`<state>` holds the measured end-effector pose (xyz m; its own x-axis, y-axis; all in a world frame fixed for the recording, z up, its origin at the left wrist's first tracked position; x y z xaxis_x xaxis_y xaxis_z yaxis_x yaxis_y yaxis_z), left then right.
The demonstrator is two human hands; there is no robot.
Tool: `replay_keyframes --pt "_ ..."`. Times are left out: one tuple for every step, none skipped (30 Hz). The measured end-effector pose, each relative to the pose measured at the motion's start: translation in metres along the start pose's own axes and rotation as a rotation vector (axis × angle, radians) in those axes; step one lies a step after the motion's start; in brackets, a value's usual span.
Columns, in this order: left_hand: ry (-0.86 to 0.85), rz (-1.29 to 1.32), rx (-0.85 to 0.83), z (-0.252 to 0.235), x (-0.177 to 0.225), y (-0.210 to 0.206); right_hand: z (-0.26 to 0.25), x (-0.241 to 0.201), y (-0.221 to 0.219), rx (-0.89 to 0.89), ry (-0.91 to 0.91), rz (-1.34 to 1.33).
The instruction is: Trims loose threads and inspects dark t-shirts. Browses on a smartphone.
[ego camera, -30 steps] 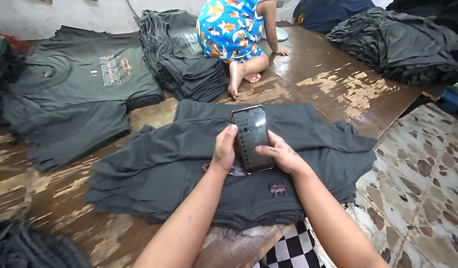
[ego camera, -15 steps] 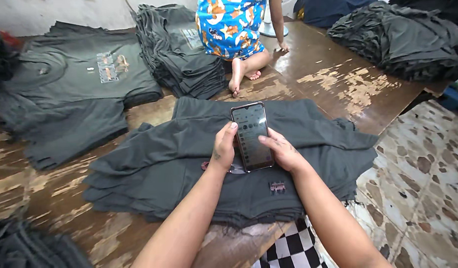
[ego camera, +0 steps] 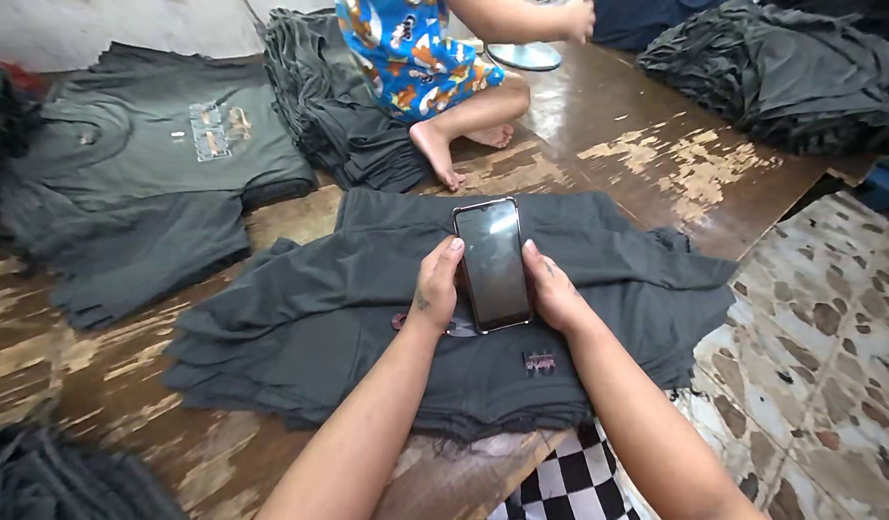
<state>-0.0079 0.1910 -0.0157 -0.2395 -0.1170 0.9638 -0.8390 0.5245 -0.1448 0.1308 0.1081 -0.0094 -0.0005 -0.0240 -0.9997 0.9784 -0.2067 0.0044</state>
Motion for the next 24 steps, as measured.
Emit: replay_keyframes --pt "0.02 0.004 0.01 0.0 -0.001 0.0 0.001 0.0 -0.001 -0.001 -0.017 -0.045" --pt "0.044 -0.002 0.017 0.0 -0.001 -0.001 0.001 0.0 -0.002 -0.006 -0.04 -0.098" --pt "0.068 -0.013 0.012 0.0 -0.001 -0.001 0.0 0.001 -0.002 0.0 -0.06 -0.145" --pt "0.082 -0.035 -0.003 0.001 -0.001 -0.002 0.0 0.002 -0.002 0.013 -0.079 -0.183" --pt "0.091 -0.068 -0.019 0.001 -0.001 -0.004 0.0 0.002 -0.002 0.03 -0.092 -0.216" --pt "0.1 -0.099 -0.043 0.001 -0.001 -0.005 0.0 0.003 -0.001 0.044 -0.096 -0.239" --pt "0.11 -0.119 -0.065 0.002 -0.002 -0.006 -0.001 0.003 0.0 0.053 -0.095 -0.255" --pt "0.122 -0.126 -0.076 0.002 -0.002 -0.007 -0.001 0.003 0.0 0.05 -0.088 -0.265" --pt "0.132 -0.123 -0.075 0.002 -0.001 -0.008 -0.001 0.002 0.0 0.045 -0.081 -0.267" --pt "0.142 -0.115 -0.074 0.002 -0.002 -0.008 -0.001 0.002 0.0 0.042 -0.078 -0.268" --pt "0.149 -0.111 -0.073 0.002 -0.002 -0.008 -0.002 0.001 -0.001 0.037 -0.076 -0.267" --pt "0.154 -0.11 -0.073 0.002 -0.003 -0.007 -0.002 0.001 -0.001 0.03 -0.074 -0.261" --pt "0.155 -0.11 -0.073 0.002 -0.003 -0.007 -0.002 0.002 0.0 0.018 -0.069 -0.25" --pt "0.15 -0.11 -0.065 0.002 -0.003 -0.006 -0.003 0.002 0.0 0.006 -0.061 -0.241" --pt "0.14 -0.106 -0.052 0.002 -0.003 -0.005 -0.003 0.002 -0.001 -0.005 -0.051 -0.233" --pt "0.129 -0.093 -0.03 0.002 -0.003 -0.004 -0.002 0.002 -0.001 -0.018 -0.038 -0.213" --pt "0.122 -0.069 -0.006 0.002 -0.002 -0.003 -0.002 0.002 -0.001 -0.035 -0.021 -0.183" --pt "0.11 -0.042 0.014 0.002 -0.002 -0.002 -0.002 0.003 -0.002 -0.06 -0.002 -0.148" --pt "0.095 -0.017 0.028 0.002 -0.002 -0.001 -0.002 0.003 -0.002 -0.085 0.017 -0.114" --pt "0.078 0.003 0.034 0.002 -0.001 0.0 -0.002 0.003 -0.002 -0.097 0.035 -0.073" --pt "0.06 0.017 0.037 0.001 -0.001 0.0 -0.002 0.002 -0.002 -0.102 0.051 -0.029" --pt "0.044 0.026 0.041 0.001 -0.001 0.001 -0.001 0.001 -0.002 -0.102 0.065 0.023" --pt "0.034 0.028 0.049 0.001 0.0 0.002 0.0 0.0 -0.002 -0.103 0.081 0.074" --pt "0.033 0.027 0.058 0.001 0.0 0.002 0.002 -0.002 -0.002 -0.102 0.099 0.131"
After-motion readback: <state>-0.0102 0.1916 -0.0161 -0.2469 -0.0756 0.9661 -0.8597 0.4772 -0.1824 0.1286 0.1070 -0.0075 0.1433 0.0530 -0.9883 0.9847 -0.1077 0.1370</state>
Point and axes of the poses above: each hand's wrist, its own z-axis away from the middle knuckle, its own y-axis out of the back of the hand, x = y × z, the point moved 7 cm from there along -z, towards the middle knuckle
